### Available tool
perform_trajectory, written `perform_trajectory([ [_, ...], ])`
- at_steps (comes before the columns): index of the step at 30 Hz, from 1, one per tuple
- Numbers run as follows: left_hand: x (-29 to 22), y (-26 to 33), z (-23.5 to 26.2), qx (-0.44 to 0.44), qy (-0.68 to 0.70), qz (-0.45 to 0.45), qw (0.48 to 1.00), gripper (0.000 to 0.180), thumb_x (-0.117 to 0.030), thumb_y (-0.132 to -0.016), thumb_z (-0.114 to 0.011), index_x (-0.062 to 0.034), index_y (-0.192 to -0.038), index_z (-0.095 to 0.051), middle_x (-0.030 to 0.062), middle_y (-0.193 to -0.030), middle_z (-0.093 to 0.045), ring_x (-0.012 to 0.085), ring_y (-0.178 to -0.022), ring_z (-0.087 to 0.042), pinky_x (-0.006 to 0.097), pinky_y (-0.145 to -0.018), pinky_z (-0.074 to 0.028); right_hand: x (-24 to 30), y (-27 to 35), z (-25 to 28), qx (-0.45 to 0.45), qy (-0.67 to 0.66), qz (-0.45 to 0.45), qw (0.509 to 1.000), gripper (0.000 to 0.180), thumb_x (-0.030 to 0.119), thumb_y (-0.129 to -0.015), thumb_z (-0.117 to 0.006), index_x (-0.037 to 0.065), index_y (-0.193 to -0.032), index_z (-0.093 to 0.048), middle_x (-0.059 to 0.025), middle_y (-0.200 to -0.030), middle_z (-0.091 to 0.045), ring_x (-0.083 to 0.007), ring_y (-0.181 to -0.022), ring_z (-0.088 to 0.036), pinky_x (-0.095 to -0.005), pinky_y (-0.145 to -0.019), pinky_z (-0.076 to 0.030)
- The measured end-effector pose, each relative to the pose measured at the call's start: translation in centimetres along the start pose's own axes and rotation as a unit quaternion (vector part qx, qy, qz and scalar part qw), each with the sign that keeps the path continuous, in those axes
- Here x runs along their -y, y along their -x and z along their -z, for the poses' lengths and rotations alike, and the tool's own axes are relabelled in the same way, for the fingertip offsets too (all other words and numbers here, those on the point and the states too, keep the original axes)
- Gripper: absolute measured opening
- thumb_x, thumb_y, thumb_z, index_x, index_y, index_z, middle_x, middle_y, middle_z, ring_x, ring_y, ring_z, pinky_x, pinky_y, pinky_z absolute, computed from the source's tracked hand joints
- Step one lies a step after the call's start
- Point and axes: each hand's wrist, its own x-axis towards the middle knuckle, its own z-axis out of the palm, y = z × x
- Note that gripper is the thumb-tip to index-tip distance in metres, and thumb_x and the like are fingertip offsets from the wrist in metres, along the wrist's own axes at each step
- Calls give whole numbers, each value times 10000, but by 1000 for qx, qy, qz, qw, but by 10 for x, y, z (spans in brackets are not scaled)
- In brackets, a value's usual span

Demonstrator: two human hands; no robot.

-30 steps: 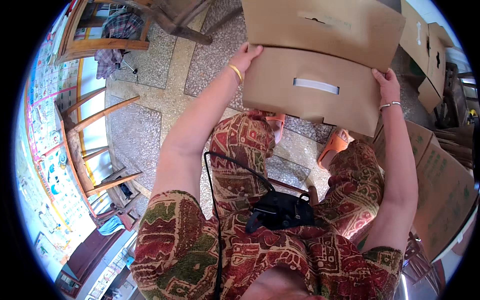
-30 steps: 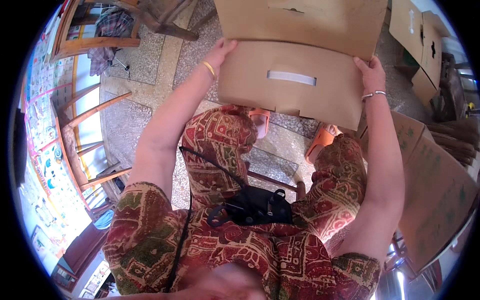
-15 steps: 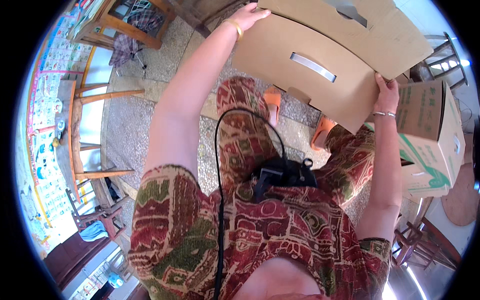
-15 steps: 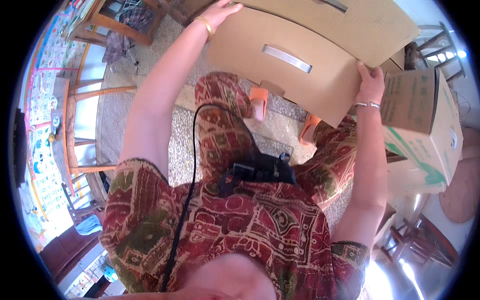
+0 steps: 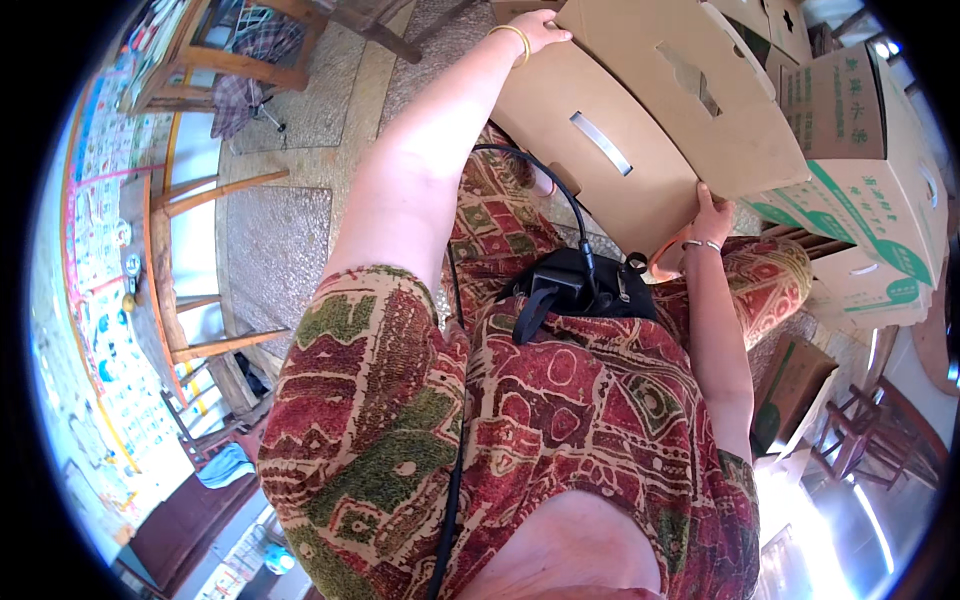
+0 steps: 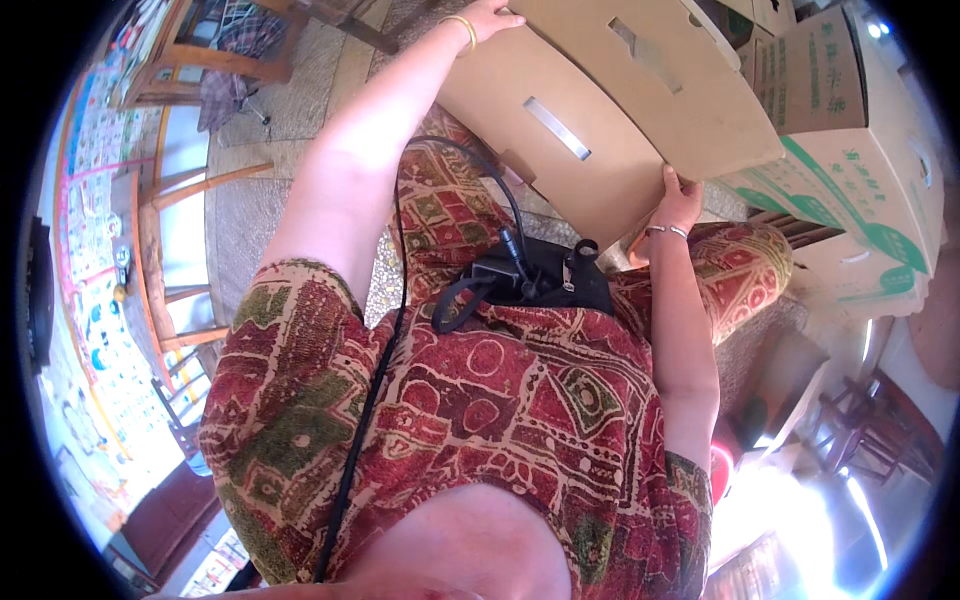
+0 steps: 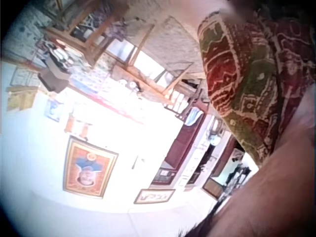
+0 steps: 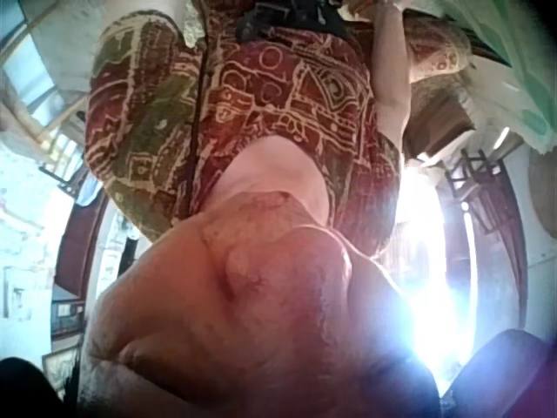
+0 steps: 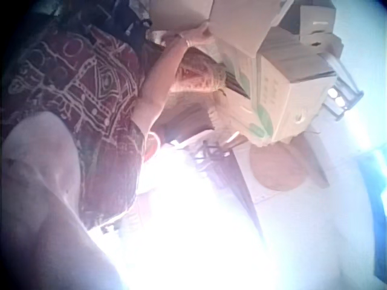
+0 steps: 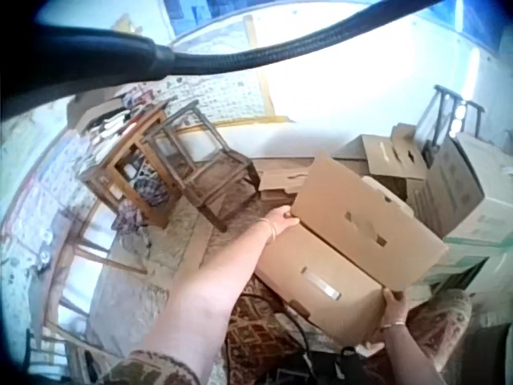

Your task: The person sits on the floor and assembles flat-packed cardboard boxes by hand. They fold the side flaps, interlock the tabs, and secure the structure, repeating the process for multiple boxes.

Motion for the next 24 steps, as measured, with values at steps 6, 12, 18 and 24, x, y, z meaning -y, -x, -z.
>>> perform_trajectory([
  [6, -4, 12, -52, 33, 53, 26, 998, 411, -326, -763, -661, -81, -1083, -582, 98, -1007, -636, 216, -928, -595, 323, -823, -447, -38, 4, 39, -39, 21, -33, 998, 279, 50, -769, -675, -28, -1006, -550, -86, -977, -600, -177, -860, -558, -291, -783, -450],
  [12, 7, 4, -95, 77, 39, 23, 996, 469, -369, -758, -644, -76, -1116, -566, 130, -1034, -622, 228, -935, -599, 329, -816, -456, -33, 24, 53, -59, 4, -138, 989, 281, -21, -803, -591, -8, -1073, -516, -88, -1028, -577, -183, -902, -555, -321, -785, -458],
  [18, -20, -8, -119, 90, -52, -11, 994, 430, -380, -763, -627, -90, -1078, -586, 126, -989, -630, 263, -901, -601, 342, -788, -463, -58, 26, 81, -99, 33, -111, 988, 268, 49, -771, -667, -29, -1005, -563, -99, -992, -607, -188, -864, -578, -309, -764, -465],
  [24, -24, -22, -127, 54, -26, -60, 996, 414, -374, -783, -612, -88, -1080, -586, 118, -954, -639, 277, -903, -595, 362, -798, -456, -89, 40, 94, -65, 12, -120, 991, 301, 109, -744, -710, -35, -985, -604, -107, -940, -644, -175, -808, -597, -290, -730, -469],
])
